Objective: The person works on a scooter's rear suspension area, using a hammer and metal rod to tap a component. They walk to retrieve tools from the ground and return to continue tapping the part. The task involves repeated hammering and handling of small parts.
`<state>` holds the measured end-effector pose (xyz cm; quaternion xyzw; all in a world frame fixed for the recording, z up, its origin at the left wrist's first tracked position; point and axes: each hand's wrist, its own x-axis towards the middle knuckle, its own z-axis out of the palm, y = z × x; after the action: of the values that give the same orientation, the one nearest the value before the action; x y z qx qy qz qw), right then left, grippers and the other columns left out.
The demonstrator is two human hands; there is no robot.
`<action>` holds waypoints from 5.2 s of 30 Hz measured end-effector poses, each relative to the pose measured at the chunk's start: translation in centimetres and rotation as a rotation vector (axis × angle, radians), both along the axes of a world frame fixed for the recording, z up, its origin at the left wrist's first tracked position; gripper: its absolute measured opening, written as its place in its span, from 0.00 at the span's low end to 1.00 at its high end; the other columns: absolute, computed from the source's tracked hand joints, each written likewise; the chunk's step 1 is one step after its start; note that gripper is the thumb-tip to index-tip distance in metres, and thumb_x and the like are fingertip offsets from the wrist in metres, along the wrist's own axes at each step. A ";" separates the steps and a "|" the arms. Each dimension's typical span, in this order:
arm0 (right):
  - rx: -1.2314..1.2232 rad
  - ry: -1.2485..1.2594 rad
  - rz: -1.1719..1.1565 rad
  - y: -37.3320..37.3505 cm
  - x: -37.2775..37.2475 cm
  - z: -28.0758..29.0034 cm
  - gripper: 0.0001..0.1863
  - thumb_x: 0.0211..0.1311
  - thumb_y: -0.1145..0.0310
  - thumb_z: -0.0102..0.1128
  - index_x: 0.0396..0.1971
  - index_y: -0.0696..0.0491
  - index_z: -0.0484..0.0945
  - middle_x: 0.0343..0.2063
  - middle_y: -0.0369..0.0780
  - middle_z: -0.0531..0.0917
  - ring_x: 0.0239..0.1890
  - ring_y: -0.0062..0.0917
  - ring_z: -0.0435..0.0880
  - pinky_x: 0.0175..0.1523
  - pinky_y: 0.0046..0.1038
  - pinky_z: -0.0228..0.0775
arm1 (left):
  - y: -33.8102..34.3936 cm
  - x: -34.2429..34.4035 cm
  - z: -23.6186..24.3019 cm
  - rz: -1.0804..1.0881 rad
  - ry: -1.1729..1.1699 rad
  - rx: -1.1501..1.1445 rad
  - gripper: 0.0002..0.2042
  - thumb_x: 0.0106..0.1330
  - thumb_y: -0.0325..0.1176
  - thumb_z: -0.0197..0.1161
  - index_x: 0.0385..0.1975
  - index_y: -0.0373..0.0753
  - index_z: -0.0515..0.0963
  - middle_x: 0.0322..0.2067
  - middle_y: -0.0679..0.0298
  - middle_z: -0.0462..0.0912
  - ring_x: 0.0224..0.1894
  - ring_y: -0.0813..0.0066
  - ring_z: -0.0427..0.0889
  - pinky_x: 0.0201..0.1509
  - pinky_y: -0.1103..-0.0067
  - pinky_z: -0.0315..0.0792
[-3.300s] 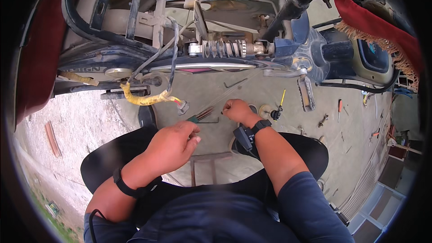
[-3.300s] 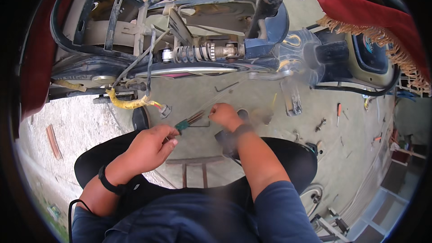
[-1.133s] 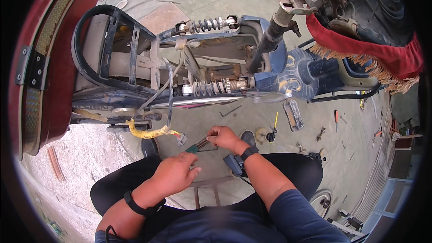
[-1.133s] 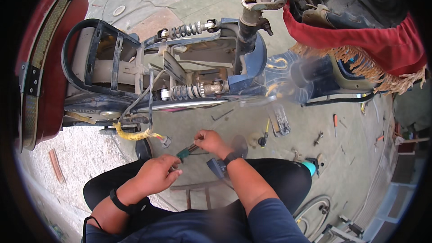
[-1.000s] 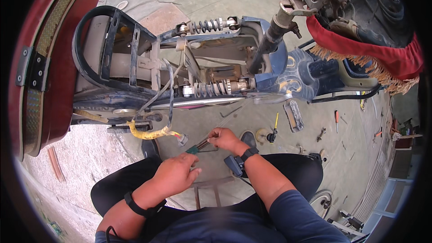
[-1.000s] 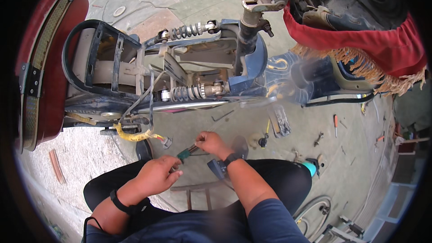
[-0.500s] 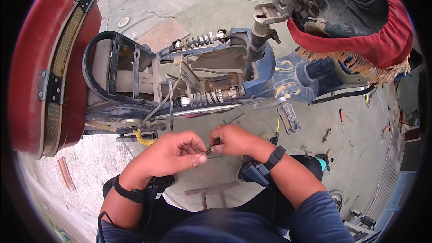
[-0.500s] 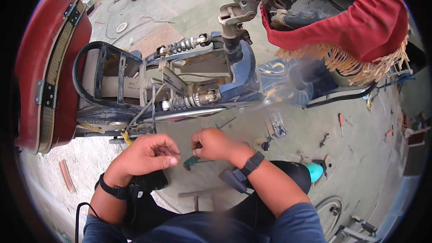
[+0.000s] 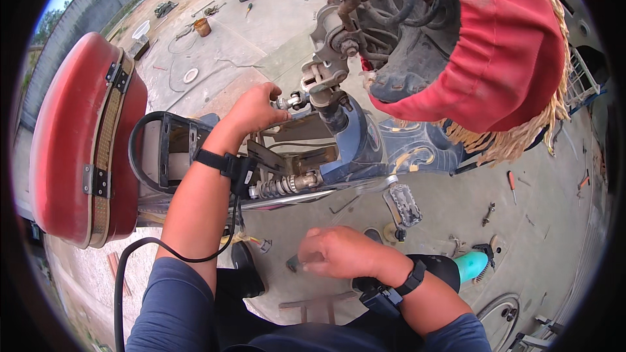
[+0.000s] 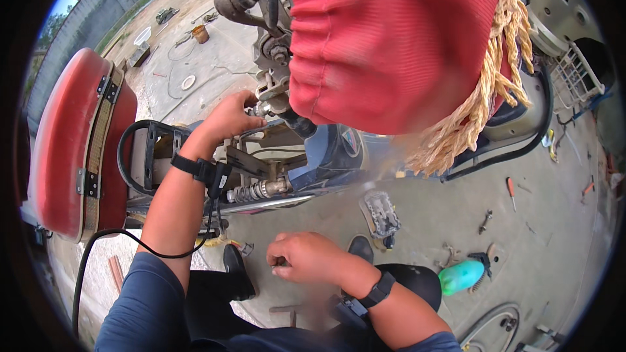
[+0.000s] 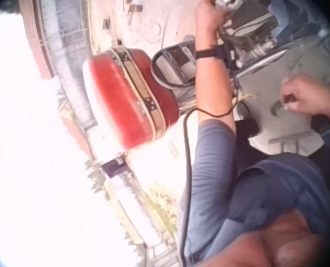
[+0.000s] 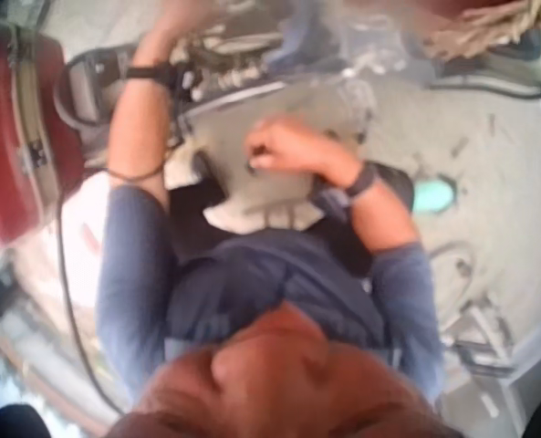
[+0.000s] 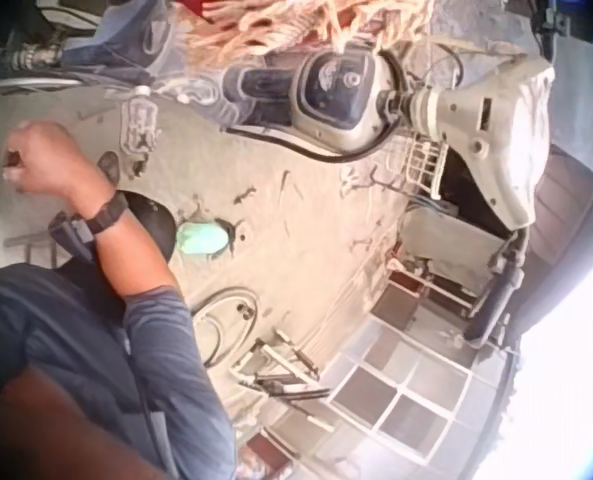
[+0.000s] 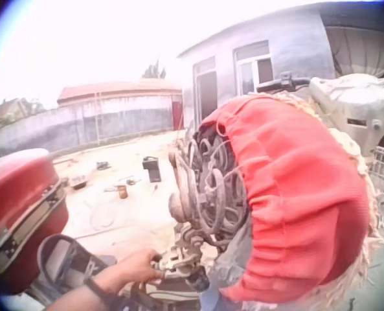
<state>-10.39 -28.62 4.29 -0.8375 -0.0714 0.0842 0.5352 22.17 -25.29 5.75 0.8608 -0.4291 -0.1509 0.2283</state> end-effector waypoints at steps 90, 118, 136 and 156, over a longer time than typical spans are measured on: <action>0.123 0.055 -0.254 3.5 5.0 -1.6 0.09 0.61 0.70 0.71 0.39 0.56 0.83 0.31 0.37 0.80 0.31 0.21 0.83 0.37 0.25 0.75 | 21.4 -20.4 -6.1 0.250 0.908 -0.525 0.11 0.74 0.31 0.62 0.49 0.32 0.76 0.41 0.63 0.84 0.41 0.83 0.82 0.46 0.81 0.77; 0.354 0.294 -0.327 4.8 5.5 -2.4 0.10 0.67 0.73 0.66 0.44 0.60 0.84 0.32 0.36 0.87 0.33 0.16 0.85 0.39 0.22 0.79 | 21.5 -20.1 -6.9 0.329 1.234 -0.562 0.12 0.77 0.33 0.56 0.54 0.36 0.74 0.41 0.62 0.84 0.37 0.78 0.84 0.36 0.83 0.73; 0.379 0.303 -0.310 5.0 5.4 -2.8 0.10 0.67 0.78 0.60 0.45 0.60 0.83 0.33 0.37 0.88 0.35 0.16 0.86 0.42 0.23 0.81 | 21.7 -20.1 -7.2 0.352 1.214 -0.564 0.12 0.78 0.35 0.55 0.53 0.36 0.74 0.39 0.64 0.84 0.37 0.78 0.84 0.36 0.83 0.73; 0.350 0.334 -0.328 5.1 5.5 -2.9 0.08 0.69 0.76 0.62 0.44 0.60 0.83 0.33 0.35 0.87 0.33 0.15 0.85 0.40 0.21 0.78 | 21.4 -20.2 -6.9 0.374 1.268 -0.547 0.10 0.76 0.33 0.57 0.52 0.37 0.75 0.39 0.64 0.83 0.35 0.77 0.84 0.36 0.83 0.74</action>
<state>-4.91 -23.55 1.37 -0.7073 0.1404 0.1198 0.6824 1.95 -3.86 -1.18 0.5783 -0.0812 -0.4676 0.6636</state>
